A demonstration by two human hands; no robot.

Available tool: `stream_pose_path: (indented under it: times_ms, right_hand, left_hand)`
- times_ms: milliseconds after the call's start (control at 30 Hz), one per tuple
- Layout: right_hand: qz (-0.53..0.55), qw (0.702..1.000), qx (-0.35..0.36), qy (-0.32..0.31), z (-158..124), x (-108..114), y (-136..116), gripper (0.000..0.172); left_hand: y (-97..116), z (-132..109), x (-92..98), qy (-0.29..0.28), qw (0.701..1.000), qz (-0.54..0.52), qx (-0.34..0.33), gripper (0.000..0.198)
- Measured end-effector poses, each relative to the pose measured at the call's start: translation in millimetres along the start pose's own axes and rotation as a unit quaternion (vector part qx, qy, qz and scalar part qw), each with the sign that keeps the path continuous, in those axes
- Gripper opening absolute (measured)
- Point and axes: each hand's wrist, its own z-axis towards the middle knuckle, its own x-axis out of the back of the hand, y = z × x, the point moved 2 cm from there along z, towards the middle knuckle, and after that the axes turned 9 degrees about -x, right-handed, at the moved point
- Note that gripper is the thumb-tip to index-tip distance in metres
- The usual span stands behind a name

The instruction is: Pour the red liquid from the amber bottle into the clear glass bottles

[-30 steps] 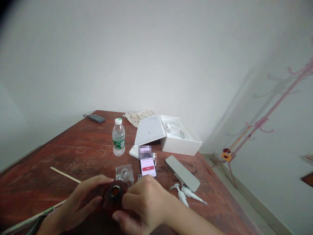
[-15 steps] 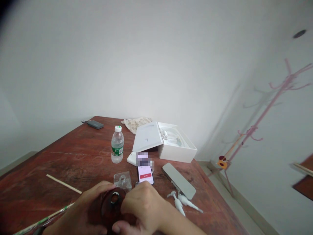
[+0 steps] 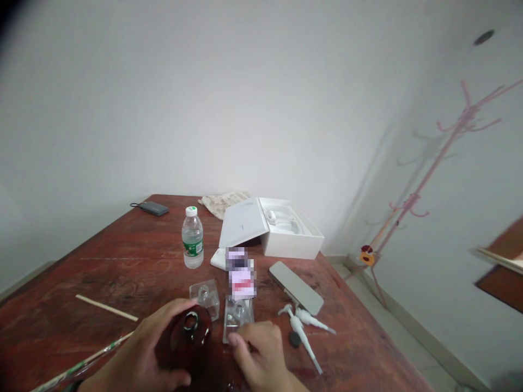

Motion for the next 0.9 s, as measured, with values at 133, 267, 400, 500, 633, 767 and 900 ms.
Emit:
stream_pose_path:
  times_ms: [133,267,400,500,633,767,900]
  right_hand:
    - [0.036,0.999,-0.03,-0.016,-3.6,-12.5,-0.8,0.064]
    - [0.033,0.997,-0.037,-0.066,-13.6,-16.5,-2.7,0.07]
    - [-0.005,0.994,-0.055,-0.091,-24.2,-14.3,3.0,0.07]
    - [0.008,0.992,-0.066,-0.108,-36.7,-15.1,16.3,0.067]
    - [0.033,0.985,-0.113,-0.124,-48.9,-16.9,30.6,0.053]
    - [0.068,0.979,-0.13,-0.143,-38.4,-15.4,16.8,0.036]
    - [0.206,0.945,-0.168,-0.19,-21.0,-14.7,-5.0,0.033]
  left_hand:
    - [0.3,0.3,-4.6,-0.007,1.0,-0.024,0.015,0.098]
    - [-0.7,-1.0,-6.8,-0.019,0.998,-0.033,0.048,0.1]
    - [-2.6,-3.1,-7.9,-0.007,0.997,-0.04,0.067,0.096]
    - [-1.9,-5.0,-9.1,0.012,0.996,-0.059,0.072,0.094]
    - [3.8,-8.0,-8.9,0.047,0.986,-0.137,0.087,0.082]
    - [5.4,-14.6,-5.5,0.046,0.984,-0.147,0.092,0.084]
    - [3.9,-20.6,-1.4,0.036,0.995,-0.08,0.057,0.093]
